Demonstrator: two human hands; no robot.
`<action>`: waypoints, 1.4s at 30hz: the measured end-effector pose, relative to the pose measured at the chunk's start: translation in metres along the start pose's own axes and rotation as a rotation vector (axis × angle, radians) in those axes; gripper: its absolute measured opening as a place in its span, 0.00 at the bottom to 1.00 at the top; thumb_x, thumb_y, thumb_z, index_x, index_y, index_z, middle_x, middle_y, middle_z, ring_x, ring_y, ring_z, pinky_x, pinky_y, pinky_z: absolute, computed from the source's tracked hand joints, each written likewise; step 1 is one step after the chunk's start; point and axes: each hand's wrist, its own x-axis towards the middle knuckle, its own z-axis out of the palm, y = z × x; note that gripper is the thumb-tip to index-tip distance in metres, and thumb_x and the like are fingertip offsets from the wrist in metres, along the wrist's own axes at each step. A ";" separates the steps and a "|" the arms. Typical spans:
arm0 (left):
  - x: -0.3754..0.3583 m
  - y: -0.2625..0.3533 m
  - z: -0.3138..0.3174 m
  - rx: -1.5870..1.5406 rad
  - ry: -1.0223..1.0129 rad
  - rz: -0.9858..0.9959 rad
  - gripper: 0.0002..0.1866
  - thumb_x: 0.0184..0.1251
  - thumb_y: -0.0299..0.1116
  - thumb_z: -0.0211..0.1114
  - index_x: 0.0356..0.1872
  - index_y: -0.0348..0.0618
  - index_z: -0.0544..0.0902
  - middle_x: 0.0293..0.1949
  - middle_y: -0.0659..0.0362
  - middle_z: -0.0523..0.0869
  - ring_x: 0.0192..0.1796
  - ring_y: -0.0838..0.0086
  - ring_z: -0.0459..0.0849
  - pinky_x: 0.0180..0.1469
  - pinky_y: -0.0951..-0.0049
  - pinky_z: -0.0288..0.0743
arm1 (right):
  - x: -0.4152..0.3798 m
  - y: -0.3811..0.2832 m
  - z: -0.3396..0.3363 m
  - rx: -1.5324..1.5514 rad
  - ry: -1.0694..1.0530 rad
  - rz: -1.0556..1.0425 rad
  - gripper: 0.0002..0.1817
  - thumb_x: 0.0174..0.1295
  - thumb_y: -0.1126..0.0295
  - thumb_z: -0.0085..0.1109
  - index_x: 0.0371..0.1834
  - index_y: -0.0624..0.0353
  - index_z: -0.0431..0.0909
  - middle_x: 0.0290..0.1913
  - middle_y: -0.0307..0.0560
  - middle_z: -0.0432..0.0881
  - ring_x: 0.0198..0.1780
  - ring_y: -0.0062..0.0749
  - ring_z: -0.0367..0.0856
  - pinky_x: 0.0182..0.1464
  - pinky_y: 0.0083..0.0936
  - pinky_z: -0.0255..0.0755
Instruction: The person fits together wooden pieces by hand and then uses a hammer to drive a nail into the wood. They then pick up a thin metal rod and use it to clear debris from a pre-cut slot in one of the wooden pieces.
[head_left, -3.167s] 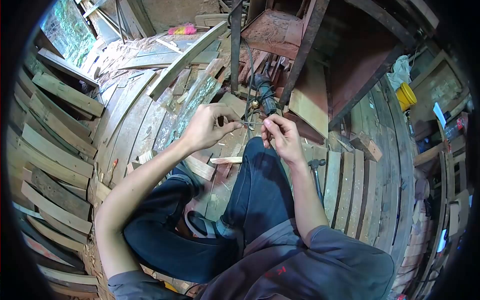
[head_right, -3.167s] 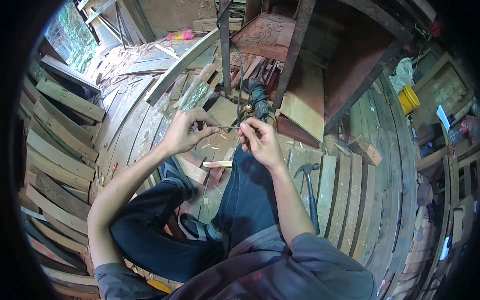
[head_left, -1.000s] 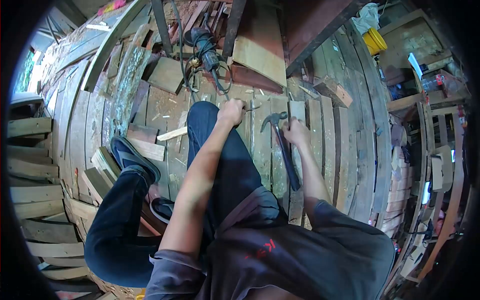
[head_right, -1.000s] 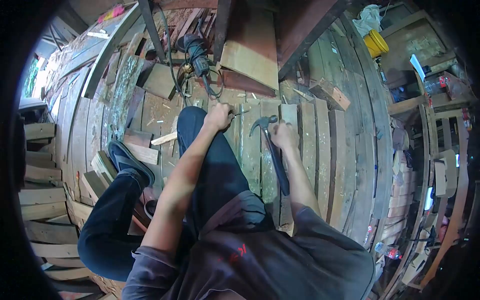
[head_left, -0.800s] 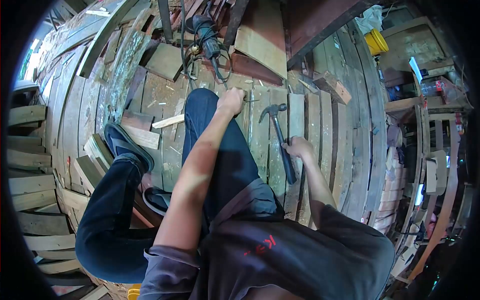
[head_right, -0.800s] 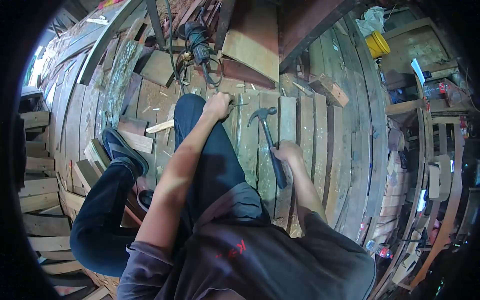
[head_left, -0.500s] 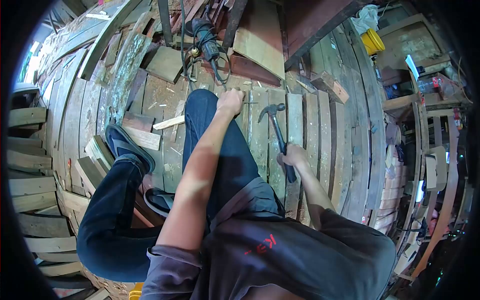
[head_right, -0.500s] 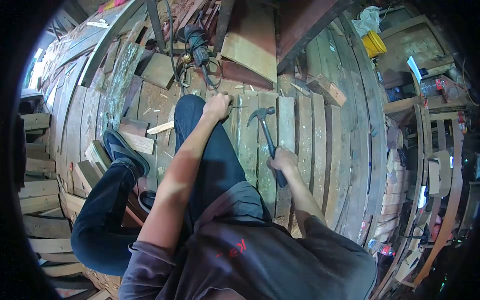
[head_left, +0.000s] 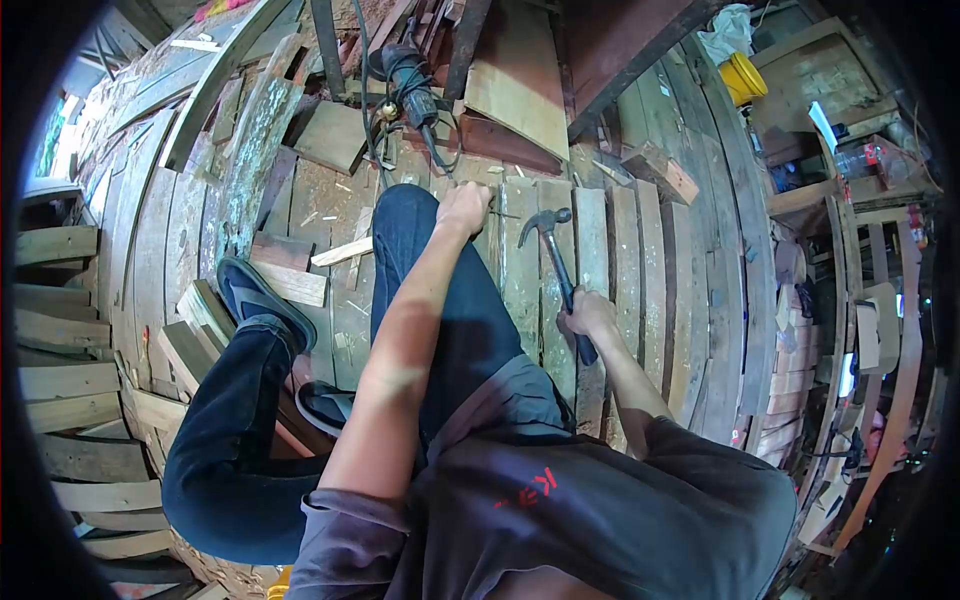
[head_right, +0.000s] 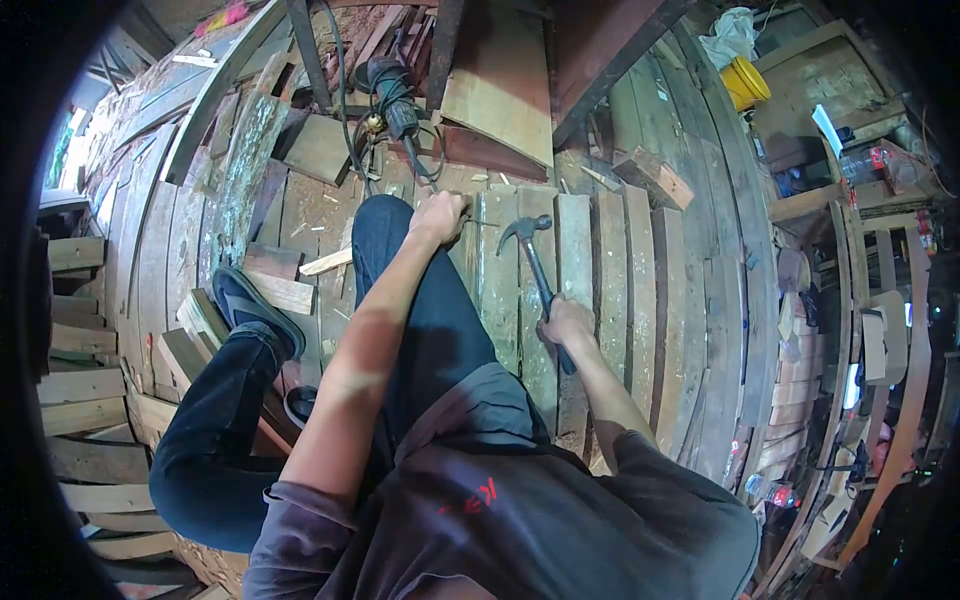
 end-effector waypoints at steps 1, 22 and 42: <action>0.000 0.000 0.001 0.001 0.001 0.006 0.14 0.66 0.28 0.53 0.43 0.43 0.87 0.49 0.46 0.86 0.53 0.53 0.85 0.59 0.56 0.76 | 0.001 0.001 0.003 -0.002 0.017 -0.006 0.29 0.55 0.53 0.66 0.53 0.65 0.76 0.46 0.64 0.84 0.50 0.56 0.84 0.53 0.45 0.78; -0.004 0.006 -0.002 0.093 0.000 0.065 0.16 0.69 0.28 0.50 0.51 0.46 0.84 0.53 0.50 0.85 0.56 0.55 0.84 0.67 0.51 0.67 | -0.017 0.008 0.021 0.183 0.345 -0.074 0.26 0.52 0.60 0.66 0.46 0.71 0.76 0.41 0.67 0.83 0.44 0.59 0.85 0.49 0.47 0.78; -0.001 0.006 0.001 0.129 0.033 0.043 0.16 0.68 0.30 0.50 0.44 0.43 0.87 0.50 0.51 0.87 0.56 0.58 0.84 0.66 0.55 0.68 | -0.023 0.008 0.029 0.561 0.591 -0.145 0.18 0.56 0.70 0.61 0.46 0.71 0.73 0.26 0.68 0.80 0.30 0.59 0.83 0.35 0.48 0.75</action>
